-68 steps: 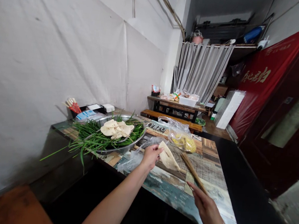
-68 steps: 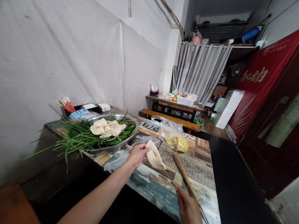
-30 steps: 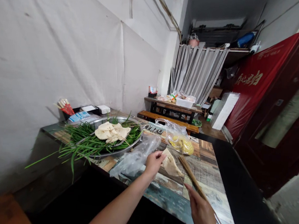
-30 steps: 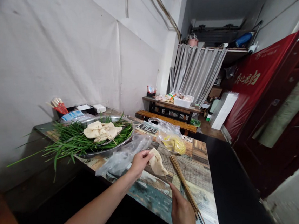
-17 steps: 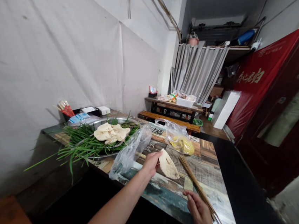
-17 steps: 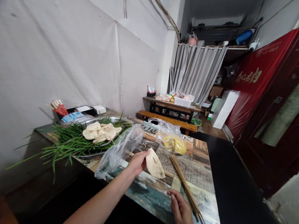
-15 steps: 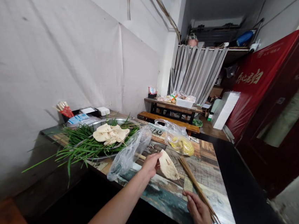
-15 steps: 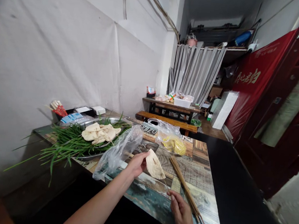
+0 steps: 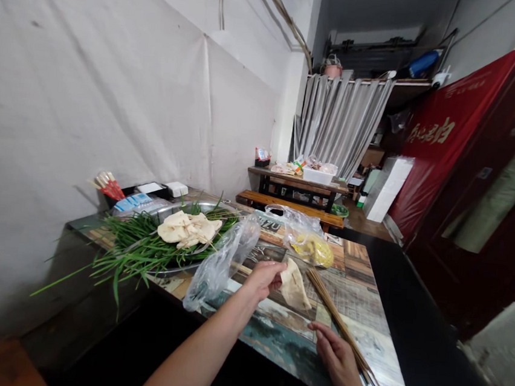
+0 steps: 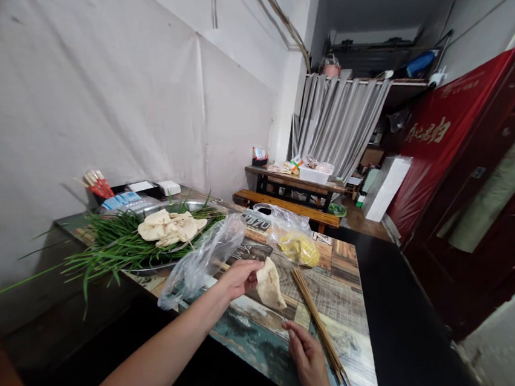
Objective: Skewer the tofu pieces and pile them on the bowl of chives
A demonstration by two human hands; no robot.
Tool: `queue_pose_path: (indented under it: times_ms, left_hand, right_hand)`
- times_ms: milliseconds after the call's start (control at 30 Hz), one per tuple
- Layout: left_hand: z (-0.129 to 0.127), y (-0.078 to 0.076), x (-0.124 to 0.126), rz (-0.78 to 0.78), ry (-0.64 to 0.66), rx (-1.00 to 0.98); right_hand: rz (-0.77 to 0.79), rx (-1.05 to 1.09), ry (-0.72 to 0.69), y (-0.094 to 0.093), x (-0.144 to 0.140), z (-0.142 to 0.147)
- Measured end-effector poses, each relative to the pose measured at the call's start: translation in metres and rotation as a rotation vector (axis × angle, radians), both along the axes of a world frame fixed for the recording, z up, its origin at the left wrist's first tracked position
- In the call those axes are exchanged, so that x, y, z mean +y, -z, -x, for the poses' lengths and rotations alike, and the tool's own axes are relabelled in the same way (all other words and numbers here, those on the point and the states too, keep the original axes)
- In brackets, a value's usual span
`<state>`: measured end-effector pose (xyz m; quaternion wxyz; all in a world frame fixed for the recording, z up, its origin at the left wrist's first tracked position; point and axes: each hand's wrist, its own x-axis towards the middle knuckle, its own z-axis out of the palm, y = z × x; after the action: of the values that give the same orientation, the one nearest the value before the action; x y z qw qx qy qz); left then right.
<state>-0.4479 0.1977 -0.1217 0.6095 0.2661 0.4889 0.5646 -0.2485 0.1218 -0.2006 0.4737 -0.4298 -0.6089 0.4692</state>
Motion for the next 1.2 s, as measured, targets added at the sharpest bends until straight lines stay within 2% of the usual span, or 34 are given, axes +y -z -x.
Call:
queue_pose_path:
  times_ms: [67,167,300,333,400,467,533,600,733,800,867,933,1033,1100,1200]
  left_hand:
    - [-0.005,-0.003,-0.003,-0.021,0.021,0.001]
    - [-0.011,-0.005,-0.011,-0.134,0.034,-0.046]
    - [-0.013,-0.003,-0.018,-0.223,0.168,-0.083]
    - [-0.012,-0.002,-0.018,-0.218,0.158,-0.074]
    - [-0.008,-0.003,-0.016,-0.215,0.049,-0.062]
    - [-0.004,-0.005,-0.014,-0.218,-0.074,-0.054]
    - [-0.001,-0.007,-0.014,-0.215,-0.135,-0.050]
    - [-0.003,-0.006,-0.019,-0.209,-0.130,-0.066]
    - [-0.014,0.002,-0.030,-0.220,-0.083,-0.135]
    - [-0.016,0.004,-0.033,-0.212,-0.087,-0.145]
    - [-0.013,-0.001,-0.038,-0.192,-0.095,-0.159]
    - [-0.005,-0.013,-0.046,-0.201,-0.094,-0.179]
    - [0.013,-0.037,-0.072,-0.354,-0.111,-0.146]
    - [0.026,-0.049,-0.100,-0.484,-0.197,-0.043]
    - [0.049,-0.059,-0.148,-0.555,-0.417,0.236]
  right_hand:
    - [0.058,0.049,-0.063,0.000,0.002,0.002]
    - [0.110,0.137,-0.074,-0.004,0.002,0.009]
    - [0.142,0.137,-0.097,-0.014,-0.001,0.019]
    - [0.139,0.125,-0.093,-0.015,-0.001,0.020]
    - [0.118,0.099,-0.076,-0.016,-0.003,0.019]
    - [0.050,0.021,-0.041,-0.014,-0.005,0.015]
    - [-0.031,-0.088,0.013,-0.010,-0.007,0.011]
    - [-0.085,-0.181,0.052,-0.004,-0.008,0.008]
    - [-0.105,-0.232,0.056,0.006,-0.006,0.012]
    - [-0.104,-0.232,0.052,0.008,-0.005,0.019]
    - [-0.112,-0.229,0.039,0.004,-0.007,0.029]
    - [-0.136,-0.229,0.031,-0.008,-0.009,0.042]
    - [-0.195,-0.209,0.036,-0.046,-0.010,0.066]
    - [-0.248,-0.191,0.005,-0.080,-0.008,0.089]
    - [-0.388,-0.195,-0.114,-0.133,-0.004,0.133]
